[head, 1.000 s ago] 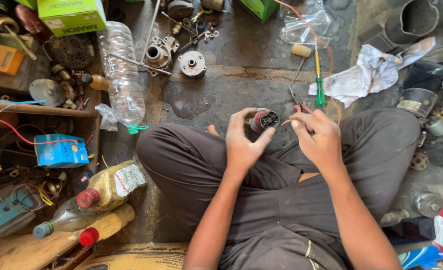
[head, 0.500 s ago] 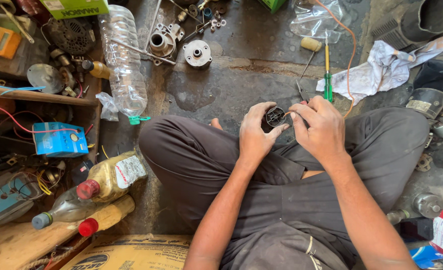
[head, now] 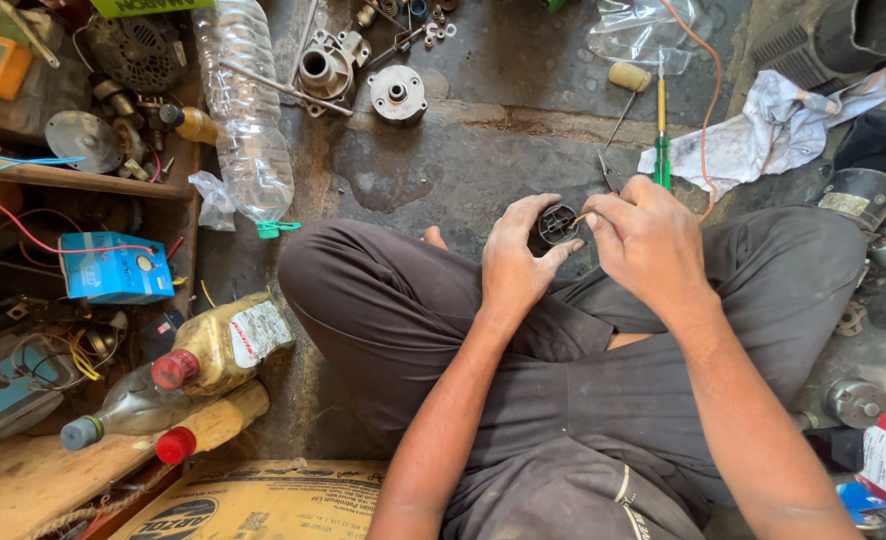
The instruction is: The person sits on the floor and uses a screwdriver to open a cylindrical electrical device, then connects wires to its terminals. They attach a red horn to the device, secure a rubber grommet, and use pliers to fasten a hose clamp on a tube connected to the horn.
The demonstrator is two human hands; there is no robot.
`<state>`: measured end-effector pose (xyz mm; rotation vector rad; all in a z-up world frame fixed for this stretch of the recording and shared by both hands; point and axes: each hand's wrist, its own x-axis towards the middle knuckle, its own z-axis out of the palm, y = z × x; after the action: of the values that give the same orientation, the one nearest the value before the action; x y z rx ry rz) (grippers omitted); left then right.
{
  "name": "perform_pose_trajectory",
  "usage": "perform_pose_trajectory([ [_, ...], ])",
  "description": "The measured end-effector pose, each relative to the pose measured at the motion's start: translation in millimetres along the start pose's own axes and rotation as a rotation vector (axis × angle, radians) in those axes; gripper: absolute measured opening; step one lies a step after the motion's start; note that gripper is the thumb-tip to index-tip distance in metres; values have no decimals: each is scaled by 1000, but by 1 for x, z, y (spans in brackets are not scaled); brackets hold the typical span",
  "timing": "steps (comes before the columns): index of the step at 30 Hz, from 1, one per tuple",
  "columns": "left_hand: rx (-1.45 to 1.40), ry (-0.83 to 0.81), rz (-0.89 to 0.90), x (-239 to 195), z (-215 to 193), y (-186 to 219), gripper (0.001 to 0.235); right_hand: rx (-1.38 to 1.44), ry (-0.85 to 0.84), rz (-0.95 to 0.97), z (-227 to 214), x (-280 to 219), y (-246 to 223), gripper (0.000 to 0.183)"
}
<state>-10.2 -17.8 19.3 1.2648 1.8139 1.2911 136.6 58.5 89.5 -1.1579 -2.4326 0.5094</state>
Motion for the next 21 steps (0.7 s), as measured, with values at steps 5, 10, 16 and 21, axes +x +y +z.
perform_pose_trajectory([
  [5,-3,-25,18,-1,-1,-2,63,-13,-36,-19,-1,8,3,10],
  [10,-24,-79,0,2,-3,1,69,159,-103,105,3,6,13,14],
  [16,-159,-97,-56,0,-6,3,60,311,-147,232,30,-12,45,12],
  [21,-183,-139,22,1,-10,2,56,602,-124,354,59,-33,69,12],
])
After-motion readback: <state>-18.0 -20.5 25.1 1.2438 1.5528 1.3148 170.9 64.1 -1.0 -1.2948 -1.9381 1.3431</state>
